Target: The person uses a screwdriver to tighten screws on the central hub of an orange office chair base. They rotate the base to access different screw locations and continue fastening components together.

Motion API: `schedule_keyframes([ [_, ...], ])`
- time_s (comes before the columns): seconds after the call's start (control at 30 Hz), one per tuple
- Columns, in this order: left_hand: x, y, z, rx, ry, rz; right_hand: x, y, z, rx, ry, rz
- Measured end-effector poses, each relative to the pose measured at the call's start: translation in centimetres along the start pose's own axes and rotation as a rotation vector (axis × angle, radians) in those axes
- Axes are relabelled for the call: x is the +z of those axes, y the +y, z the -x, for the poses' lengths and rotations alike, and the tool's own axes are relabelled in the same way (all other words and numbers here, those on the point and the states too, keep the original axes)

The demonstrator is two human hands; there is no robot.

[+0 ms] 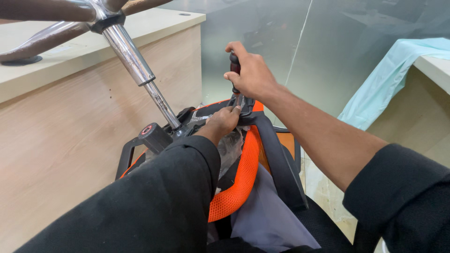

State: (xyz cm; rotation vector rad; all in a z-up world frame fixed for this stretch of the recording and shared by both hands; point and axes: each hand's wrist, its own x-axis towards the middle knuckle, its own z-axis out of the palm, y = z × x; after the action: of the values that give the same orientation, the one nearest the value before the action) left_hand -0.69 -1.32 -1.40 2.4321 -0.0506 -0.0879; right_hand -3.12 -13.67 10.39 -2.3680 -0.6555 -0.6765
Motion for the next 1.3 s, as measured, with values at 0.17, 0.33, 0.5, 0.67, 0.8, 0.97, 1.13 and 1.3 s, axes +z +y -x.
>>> schedule_keyframes([
  [0.17,0.0,-0.7,0.0,0.036,0.004,0.014,-0.4,0.1,0.3,0.060,0.029,-0.026],
  [0.33,-0.1,-0.8,-0.2,0.042,0.021,0.045,-1.6,0.6,0.0,0.053,-0.231,-0.410],
  [0.5,-0.7,-0.1,-0.4,0.000,-0.012,0.043,0.0,-0.9,0.6,-0.109,0.012,0.069],
  [0.67,-1.2,-0.3,-1.1,0.032,-0.081,0.161,1.5,-1.1,1.0,-0.056,0.111,0.087],
  [0.8,-1.3,-0.4,-2.1,0.067,-0.083,0.193,0.7,0.8,-0.4,0.020,-0.017,-0.359],
  [0.97,-1.7,-0.6,-2.2,0.093,-0.054,0.243,-0.2,2.8,-1.4,0.148,-0.093,-0.410],
  [1.13,-1.9,-0.8,-2.2,0.155,-0.035,0.306,2.4,4.1,-0.9,0.277,0.018,-0.042],
  [1.3,-1.8,-0.8,-3.1,0.148,-0.054,0.290,3.5,7.6,0.3,0.236,-0.039,-0.540],
])
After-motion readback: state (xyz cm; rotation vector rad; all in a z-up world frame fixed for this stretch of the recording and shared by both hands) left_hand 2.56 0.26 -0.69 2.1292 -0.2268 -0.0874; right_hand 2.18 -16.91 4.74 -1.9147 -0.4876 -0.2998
